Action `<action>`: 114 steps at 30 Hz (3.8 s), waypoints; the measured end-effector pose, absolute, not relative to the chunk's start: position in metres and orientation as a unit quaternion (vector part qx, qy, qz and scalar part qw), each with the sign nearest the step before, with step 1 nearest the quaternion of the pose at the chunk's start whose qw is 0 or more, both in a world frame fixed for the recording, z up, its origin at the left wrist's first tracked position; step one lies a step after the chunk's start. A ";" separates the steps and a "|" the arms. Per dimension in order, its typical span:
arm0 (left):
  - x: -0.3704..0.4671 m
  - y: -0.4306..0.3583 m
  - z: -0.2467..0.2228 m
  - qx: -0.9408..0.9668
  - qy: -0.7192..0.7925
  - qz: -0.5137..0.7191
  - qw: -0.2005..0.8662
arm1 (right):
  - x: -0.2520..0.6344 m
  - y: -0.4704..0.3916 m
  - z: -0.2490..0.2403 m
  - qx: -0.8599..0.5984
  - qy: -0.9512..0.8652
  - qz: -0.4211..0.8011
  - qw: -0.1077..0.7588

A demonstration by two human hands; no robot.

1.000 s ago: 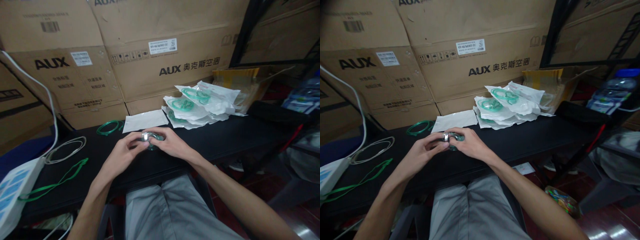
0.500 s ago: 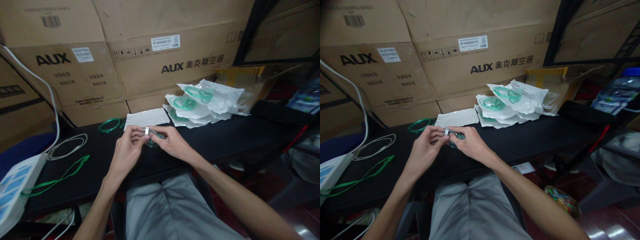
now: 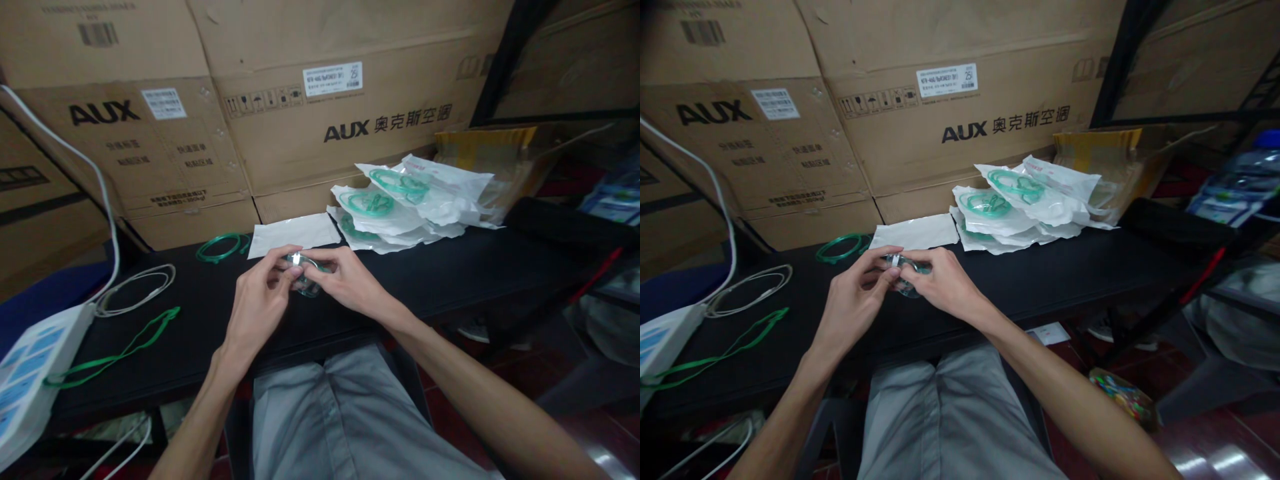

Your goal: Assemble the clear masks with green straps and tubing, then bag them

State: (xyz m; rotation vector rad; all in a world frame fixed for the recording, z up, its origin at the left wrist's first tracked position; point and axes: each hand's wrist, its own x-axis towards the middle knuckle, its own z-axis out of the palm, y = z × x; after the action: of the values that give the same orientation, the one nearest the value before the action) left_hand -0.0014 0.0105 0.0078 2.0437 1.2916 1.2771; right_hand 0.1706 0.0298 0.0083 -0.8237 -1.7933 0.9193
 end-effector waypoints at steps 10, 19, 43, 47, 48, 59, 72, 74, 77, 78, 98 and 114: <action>-0.008 0.011 0.013 0.721 0.459 0.467 0.228 | 0.163 0.028 0.005 -0.334 -0.743 0.321 0.483; -0.003 0.007 0.012 0.716 0.455 0.467 0.252 | 0.169 0.029 0.007 -0.318 -0.775 0.307 0.452; -0.008 0.005 0.020 0.748 0.464 0.422 0.219 | 0.177 0.033 0.013 -0.292 -0.749 0.434 0.406; -0.013 0.007 0.021 0.762 0.452 0.430 0.175 | 0.185 0.033 0.017 -0.277 -0.739 0.480 0.383; -0.014 0.008 0.022 0.768 0.441 0.434 0.167 | 0.186 0.032 0.018 -0.276 -0.740 0.481 0.380; -0.028 0.008 0.030 0.813 0.397 0.408 0.121 | 0.193 0.034 0.019 -0.272 -0.789 0.409 0.370; -0.033 0.007 0.028 0.814 0.419 0.393 0.080 | 0.192 0.031 0.023 -0.295 -0.784 0.419 0.350; -0.032 0.006 0.029 0.817 0.420 0.387 0.079 | 0.192 0.031 0.023 -0.302 -0.785 0.415 0.346; -0.031 0.005 0.030 0.821 0.417 0.383 0.072 | 0.192 0.031 0.022 -0.320 -0.787 0.404 0.338; -0.031 0.005 0.030 0.823 0.413 0.385 0.064 | 0.191 0.030 0.022 -0.326 -0.788 0.399 0.337; -0.091 0.021 0.031 0.797 0.543 0.251 0.080 | 0.181 0.022 0.012 -0.433 -0.832 0.252 0.238; -0.161 0.010 0.028 0.683 0.648 0.108 0.320 | 0.184 0.020 0.018 -0.425 -0.851 0.246 0.184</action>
State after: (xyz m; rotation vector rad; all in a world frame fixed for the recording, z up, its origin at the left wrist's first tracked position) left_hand -0.1606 0.0097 0.0276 1.7942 1.7040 0.2840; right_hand 0.1837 0.0201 0.0176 -1.1988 -2.4010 0.6937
